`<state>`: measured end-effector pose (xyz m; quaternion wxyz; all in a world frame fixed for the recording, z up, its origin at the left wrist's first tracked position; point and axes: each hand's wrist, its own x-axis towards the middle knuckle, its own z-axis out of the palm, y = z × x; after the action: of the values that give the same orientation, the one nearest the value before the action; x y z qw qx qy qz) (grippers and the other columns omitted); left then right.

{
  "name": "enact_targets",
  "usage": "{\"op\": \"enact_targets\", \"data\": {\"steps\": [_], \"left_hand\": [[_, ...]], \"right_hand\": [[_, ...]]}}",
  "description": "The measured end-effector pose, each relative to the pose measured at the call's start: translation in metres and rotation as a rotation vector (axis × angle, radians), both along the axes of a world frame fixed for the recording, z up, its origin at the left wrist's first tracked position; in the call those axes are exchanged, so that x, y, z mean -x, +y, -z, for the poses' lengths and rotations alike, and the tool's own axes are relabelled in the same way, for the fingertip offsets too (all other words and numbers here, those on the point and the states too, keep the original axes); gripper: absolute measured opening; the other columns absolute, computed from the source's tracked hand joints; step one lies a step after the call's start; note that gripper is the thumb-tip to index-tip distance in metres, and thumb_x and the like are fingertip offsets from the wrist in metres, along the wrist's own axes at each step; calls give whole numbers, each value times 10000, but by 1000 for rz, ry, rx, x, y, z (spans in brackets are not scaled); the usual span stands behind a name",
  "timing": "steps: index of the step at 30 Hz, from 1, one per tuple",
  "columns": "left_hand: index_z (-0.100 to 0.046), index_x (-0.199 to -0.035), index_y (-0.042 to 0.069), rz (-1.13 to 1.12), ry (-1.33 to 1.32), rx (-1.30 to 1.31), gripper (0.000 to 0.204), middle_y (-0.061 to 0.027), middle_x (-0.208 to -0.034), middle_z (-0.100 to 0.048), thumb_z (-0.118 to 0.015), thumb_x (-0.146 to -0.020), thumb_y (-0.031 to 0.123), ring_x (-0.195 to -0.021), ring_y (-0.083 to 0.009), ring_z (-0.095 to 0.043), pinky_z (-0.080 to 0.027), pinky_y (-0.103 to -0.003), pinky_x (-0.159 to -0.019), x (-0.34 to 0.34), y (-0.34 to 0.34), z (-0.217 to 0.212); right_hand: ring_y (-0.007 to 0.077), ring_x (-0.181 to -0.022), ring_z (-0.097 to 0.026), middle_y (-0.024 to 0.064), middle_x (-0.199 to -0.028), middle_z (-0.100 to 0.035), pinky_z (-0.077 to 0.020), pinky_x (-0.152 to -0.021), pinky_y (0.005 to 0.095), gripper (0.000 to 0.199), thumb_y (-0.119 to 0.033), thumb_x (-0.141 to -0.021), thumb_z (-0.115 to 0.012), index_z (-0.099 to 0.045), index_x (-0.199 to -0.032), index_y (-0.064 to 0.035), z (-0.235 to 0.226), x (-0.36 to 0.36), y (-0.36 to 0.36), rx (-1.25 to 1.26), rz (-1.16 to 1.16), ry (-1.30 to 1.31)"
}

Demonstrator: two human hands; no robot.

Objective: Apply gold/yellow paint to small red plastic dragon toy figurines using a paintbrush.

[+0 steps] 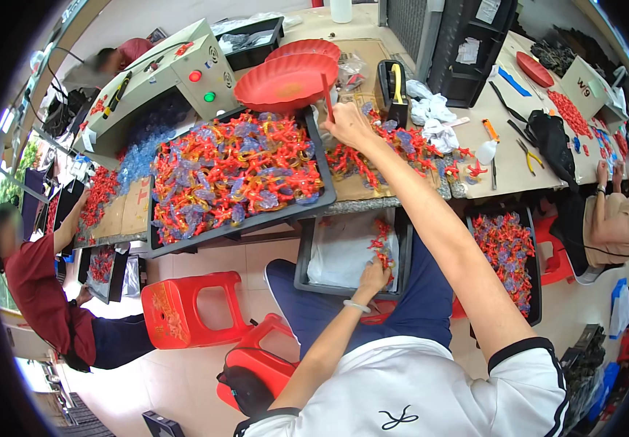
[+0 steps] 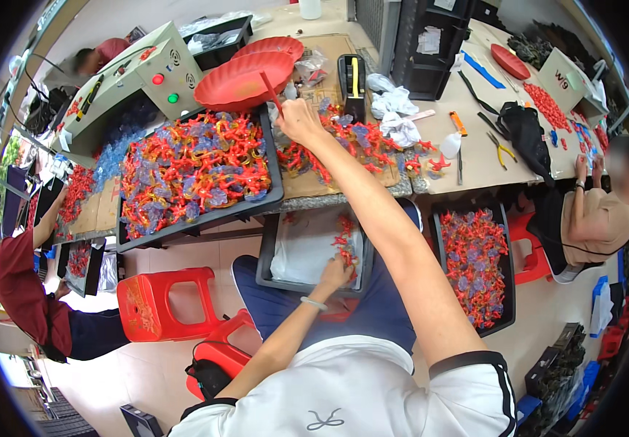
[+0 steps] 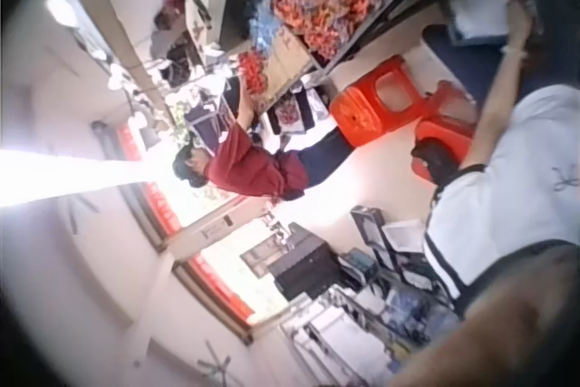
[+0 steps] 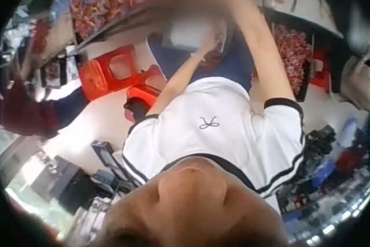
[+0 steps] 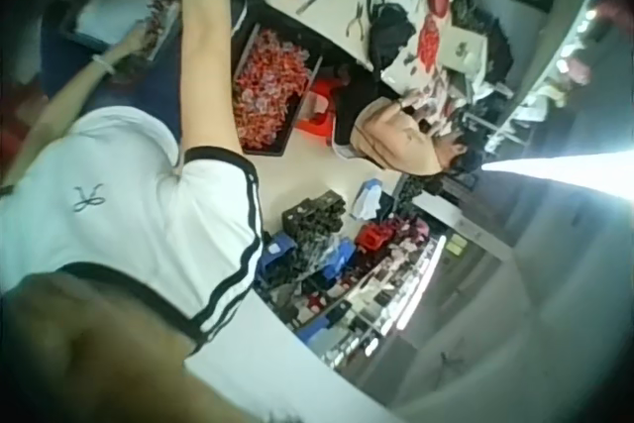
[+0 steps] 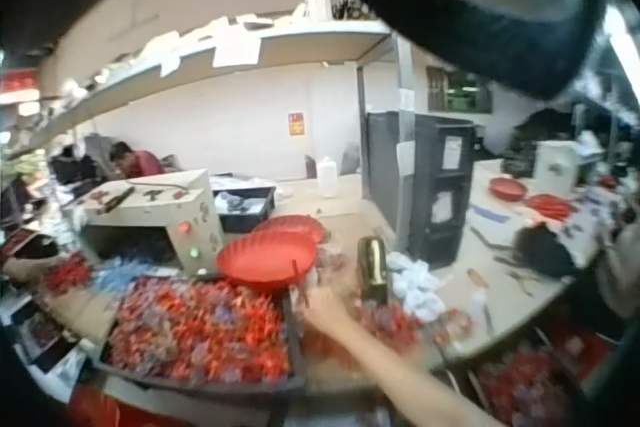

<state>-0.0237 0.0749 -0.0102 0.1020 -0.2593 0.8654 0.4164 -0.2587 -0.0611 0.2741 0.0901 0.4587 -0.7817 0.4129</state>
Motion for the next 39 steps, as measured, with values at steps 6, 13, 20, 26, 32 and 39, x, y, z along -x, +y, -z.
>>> {"op": "enact_targets", "data": {"steps": [6,13,20,26,32,39], "left_hand": [[-408,-1154,-25,-23,190,-6,613,-289,-1108,-453,-768,-678,118,-959,-455,-550,-482,-469,-846,-3,1,7],[-517,-1056,-31,-226,154,-184,460,-233,-940,-622,-767,-704,129,-946,-341,-622,-515,-397,-797,-20,-56,-8],[-564,-1140,-9,-457,543,-928,302,-100,-1003,-649,-660,-862,58,-964,-149,-630,-501,-280,-864,-52,-71,-140],[-448,-1238,-15,-451,735,-1267,524,-102,-1073,-610,-730,-796,4,-1006,-164,-605,-500,-281,-883,-60,-18,-254],[-387,-1339,-15,-399,846,-1118,716,-118,-1146,-568,-774,-737,-13,-1017,-179,-603,-527,-283,-846,-58,-15,-271],[-452,-1313,-2,-310,856,-811,687,-93,-1144,-563,-785,-712,-28,-988,-153,-607,-551,-249,-768,-63,-22,-279]], "right_hand": [[396,-744,-643,239,-732,-639,-504,-687,459,230,-209,-738,-744,-693,-746,14,3,3,-7,-171,-47,41],[72,-646,-551,18,-741,-647,-419,-573,228,167,-160,-871,-648,-686,-900,0,-56,-69,98,458,-15,-282],[123,-824,-593,115,-952,-645,-473,-728,233,141,-49,-932,-551,-628,-1004,45,3,-175,242,527,106,-704],[179,-1069,-581,129,-1114,-611,-466,-910,297,195,106,-820,-614,-590,-984,3,22,-215,242,475,38,-870],[165,-863,-640,132,-968,-680,-492,-803,271,214,-109,-948,-546,-624,-1092,29,-17,-198,249,351,-1,-691],[160,-617,-559,79,-693,-607,-433,-570,258,331,-290,-919,-603,-671,-863,30,-49,-194,246,317,-186,-567]]}}
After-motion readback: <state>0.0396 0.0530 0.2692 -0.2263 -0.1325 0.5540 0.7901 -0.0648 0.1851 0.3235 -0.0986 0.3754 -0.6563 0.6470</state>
